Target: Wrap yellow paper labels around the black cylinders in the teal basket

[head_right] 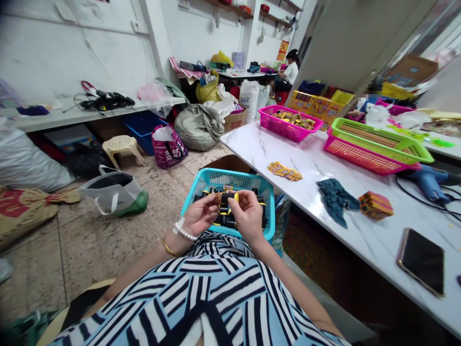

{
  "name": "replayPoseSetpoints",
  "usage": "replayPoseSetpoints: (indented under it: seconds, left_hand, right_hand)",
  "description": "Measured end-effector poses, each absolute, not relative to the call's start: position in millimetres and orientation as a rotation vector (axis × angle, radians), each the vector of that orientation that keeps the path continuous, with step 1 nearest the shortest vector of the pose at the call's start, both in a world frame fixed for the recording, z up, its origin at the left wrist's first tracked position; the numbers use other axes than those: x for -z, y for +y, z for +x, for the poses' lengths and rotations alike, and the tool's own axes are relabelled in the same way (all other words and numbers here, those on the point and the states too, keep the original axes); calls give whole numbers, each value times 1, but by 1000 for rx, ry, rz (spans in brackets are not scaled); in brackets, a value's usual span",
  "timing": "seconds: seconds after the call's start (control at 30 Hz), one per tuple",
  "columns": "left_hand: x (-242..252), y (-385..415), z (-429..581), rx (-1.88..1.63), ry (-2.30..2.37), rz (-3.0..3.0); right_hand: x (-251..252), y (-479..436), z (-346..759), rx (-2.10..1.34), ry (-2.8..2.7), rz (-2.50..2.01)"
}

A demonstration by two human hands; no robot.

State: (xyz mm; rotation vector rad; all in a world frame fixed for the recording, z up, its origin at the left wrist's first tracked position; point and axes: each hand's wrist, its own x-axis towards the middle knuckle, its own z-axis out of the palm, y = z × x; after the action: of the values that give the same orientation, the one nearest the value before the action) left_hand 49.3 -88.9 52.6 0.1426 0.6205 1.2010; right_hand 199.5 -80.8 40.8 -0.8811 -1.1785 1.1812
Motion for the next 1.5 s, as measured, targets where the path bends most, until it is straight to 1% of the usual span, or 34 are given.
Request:
replayPoseSetpoints:
  seconds: [0.1, 0.27, 0.37, 0.53, 0.63, 0.9, 1.0, 1.23, 1.37, 1.5]
  left_hand:
    - [-49, -89, 50, -1223, 660, 195]
    - [-46, -91, 48, -1313, 763, 390]
    - [-49, -94, 45, -1381, 814, 461]
    - [-49, -95, 41, -1196, 752, 579]
    - [-43, -91, 38, -1190, 783, 594]
    - [-30, -91, 39, -1152, 783, 754]
    - [-27, -88, 36, -1100, 772, 696]
    - [-23, -79, 25, -957, 851, 673]
    - [-19, -81, 32, -1035, 845, 693]
    - [-17, -85, 41, -1140, 883, 798]
  right_hand:
    - [-45, -83, 199, -1117, -1276, -892]
    - [-48, -80, 204, -861, -1326, -974]
    - [-48, -79, 208, -804, -1351, -960]
    - [-44, -80, 210, -859, -1482, -899]
    - [-42, -81, 211, -903, -1627, -878]
    - [-48, -80, 220, -581, -1998, -866]
    - [-48, -77, 221, -509, -1991, -890]
    - [-42, -74, 231, -491, -1983, -915]
    - [-35, -77, 231, -465, -2021, -890]
    - [-22, -76, 223, -543, -1937, -915]
